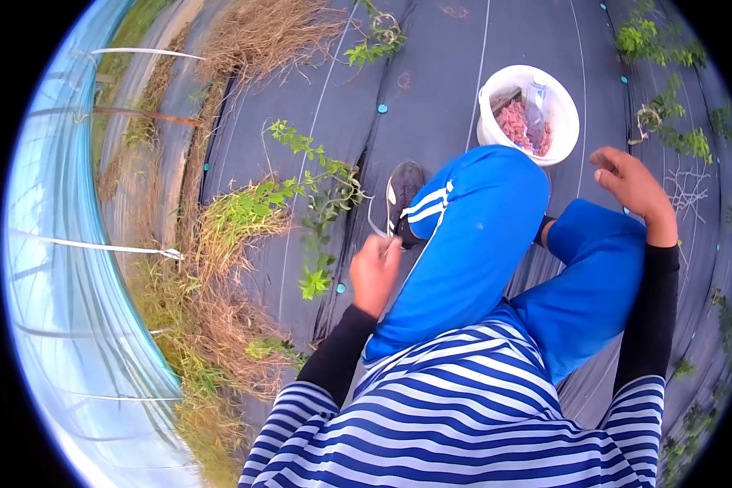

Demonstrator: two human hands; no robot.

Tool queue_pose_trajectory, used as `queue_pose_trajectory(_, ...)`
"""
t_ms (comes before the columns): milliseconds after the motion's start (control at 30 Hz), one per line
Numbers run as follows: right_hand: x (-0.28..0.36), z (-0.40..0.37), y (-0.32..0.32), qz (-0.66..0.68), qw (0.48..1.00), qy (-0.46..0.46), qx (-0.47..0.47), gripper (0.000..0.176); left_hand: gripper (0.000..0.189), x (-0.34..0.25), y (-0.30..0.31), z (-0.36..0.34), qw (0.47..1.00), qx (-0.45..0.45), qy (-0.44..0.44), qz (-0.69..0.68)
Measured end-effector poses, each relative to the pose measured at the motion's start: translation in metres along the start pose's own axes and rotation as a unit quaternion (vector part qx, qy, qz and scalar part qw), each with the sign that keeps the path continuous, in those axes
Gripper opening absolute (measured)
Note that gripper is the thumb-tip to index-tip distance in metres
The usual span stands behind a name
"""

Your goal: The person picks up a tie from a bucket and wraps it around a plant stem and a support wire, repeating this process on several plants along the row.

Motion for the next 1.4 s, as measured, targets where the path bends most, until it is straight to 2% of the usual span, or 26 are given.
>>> queue_pose_trajectory(33, 0.005, 0.004, 0.002, -0.005, 1.0, 0.007, -0.002, 0.027, 0.019, -0.012, -0.008, 0.017, 0.998, -0.004, 0.039, -0.049)
queue_pose_trajectory(67, 0.011, 0.008, 0.005, -0.007, 0.998, 0.015, -0.064, 0.026, 0.021, -0.017, -0.018, 0.034, 0.998, -0.03, -0.004, -0.052)
queue_pose_trajectory(100, 0.017, 0.011, 0.007, -0.009, 0.992, 0.023, -0.126, 0.026, 0.021, -0.027, -0.023, 0.049, 0.998, -0.045, -0.02, -0.031)
queue_pose_trajectory(133, 0.026, 0.015, 0.008, -0.012, 0.991, 0.03, -0.129, 0.026, 0.022, -0.039, -0.027, 0.062, 0.997, -0.065, -0.05, 0.012)
queue_pose_trajectory(200, 0.047, 0.021, 0.01, 0.039, 0.968, 0.075, -0.237, 0.023, 0.02, -0.054, -0.031, 0.08, 0.993, -0.064, -0.043, 0.091)
queue_pose_trajectory(267, 0.069, 0.025, 0.005, 0.043, 0.965, 0.094, -0.24, 0.022, 0.02, -0.061, -0.03, 0.086, 0.99, -0.071, -0.048, 0.112)
queue_pose_trajectory(433, 0.117, 0.041, -0.027, -0.01, 0.976, 0.126, -0.177, 0.024, 0.018, -0.059, -0.043, 0.089, 0.993, -0.069, -0.011, 0.095)
queue_pose_trajectory(467, 0.125, 0.048, -0.039, -0.022, 0.974, 0.153, -0.166, 0.026, 0.017, -0.063, -0.046, 0.086, 0.996, -0.075, 0.003, 0.04)
queue_pose_trajectory(533, 0.145, 0.072, -0.064, -0.077, 0.988, 0.105, -0.086, 0.027, 0.016, -0.059, -0.061, 0.085, 0.98, -0.071, 0.078, -0.166)
queue_pose_trajectory(567, 0.158, 0.081, -0.079, -0.114, 0.988, 0.089, -0.054, 0.027, 0.016, -0.056, -0.07, 0.083, 0.98, -0.074, 0.078, -0.167)
queue_pose_trajectory(633, 0.179, 0.099, -0.107, -0.176, 0.983, 0.06, 0.001, 0.027, 0.013, -0.05, -0.083, 0.082, 0.904, -0.081, 0.195, -0.371)
queue_pose_trajectory(700, 0.182, 0.112, -0.141, -0.187, 0.979, 0.057, 0.055, 0.027, 0.009, -0.054, -0.075, 0.075, 0.886, -0.083, 0.19, -0.415)
queue_pose_trajectory(733, 0.179, 0.118, -0.156, -0.173, 0.98, 0.069, 0.071, 0.028, 0.008, -0.045, -0.076, 0.072, 0.921, -0.106, 0.106, -0.36)
queue_pose_trajectory(767, 0.17, 0.124, -0.175, -0.182, 0.963, 0.166, 0.11, 0.026, 0.007, -0.046, -0.07, 0.067, 0.901, -0.089, 0.1, -0.414)
queue_pose_trajectory(800, 0.167, 0.131, -0.188, -0.166, 0.969, 0.151, 0.099, 0.026, 0.006, -0.053, -0.068, 0.069, 0.866, -0.092, 0.129, -0.474)
queue_pose_trajectory(833, 0.158, 0.148, -0.201, -0.099, 0.963, 0.175, 0.178, 0.03, 0.006, -0.054, -0.066, 0.072, 0.877, -0.086, 0.165, -0.443)
queue_pose_trajectory(867, 0.174, 0.131, -0.175, 0.036, 0.962, 0.141, 0.229, 0.031, 0.006, -0.031, -0.08, 0.077, 0.872, -0.07, 0.126, -0.467)
queue_pose_trajectory(900, 0.176, 0.133, -0.176, 0.128, 0.967, 0.026, 0.219, 0.029, 0.009, -0.03, -0.081, 0.075, 0.87, -0.108, 0.118, -0.467)
queue_pose_trajectory(933, 0.169, 0.136, -0.183, 0.204, 0.945, 0.033, 0.253, 0.042, 0.009, -0.025, -0.085, 0.076, 0.886, -0.11, 0.086, -0.442)
queue_pose_trajectory(1000, 0.163, 0.145, -0.197, 0.134, 0.95, 0.105, 0.261, 0.038, 0.007, -0.022, -0.093, 0.082, 0.888, -0.107, 0.074, -0.44)
queue_pose_trajectory(1033, 0.167, 0.146, -0.193, 0.133, 0.953, 0.103, 0.251, 0.038, 0.007, -0.022, -0.092, 0.079, 0.882, -0.104, 0.076, -0.454)
queue_pose_trajectory(1100, 0.166, 0.147, -0.195, -0.015, 0.943, 0.13, 0.306, 0.032, 0.008, -0.025, -0.091, 0.076, 0.888, -0.092, 0.062, -0.446)
queue_pose_trajectory(1200, 0.163, 0.156, -0.197, -0.038, 0.929, 0.04, 0.365, 0.024, 0.008, -0.039, -0.081, 0.062, 0.921, -0.079, 0.074, -0.375)
queue_pose_trajectory(1267, 0.158, 0.153, -0.193, -0.028, 0.938, 0.072, 0.337, 0.022, 0.009, -0.041, -0.078, 0.061, 0.925, -0.06, 0.061, -0.369)
queue_pose_trajectory(1333, 0.159, 0.155, -0.186, -0.086, 0.925, 0.154, 0.337, 0.02, 0.01, -0.045, -0.075, 0.058, 0.921, -0.053, 0.004, -0.386)
queue_pose_trajectory(1400, 0.167, 0.162, -0.176, -0.107, 0.916, 0.12, 0.368, 0.019, 0.02, -0.062, -0.06, 0.048, 0.921, -0.02, -0.004, -0.389)
Point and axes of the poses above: each hand's wrist, its own z-axis towards the middle knuckle, its own y-axis out of the back of the hand, x = y × z, the point moved 1 cm from there along z, towards the middle knuckle, and after that the axes turned 2 degrees about y, right-handed, at the moved point
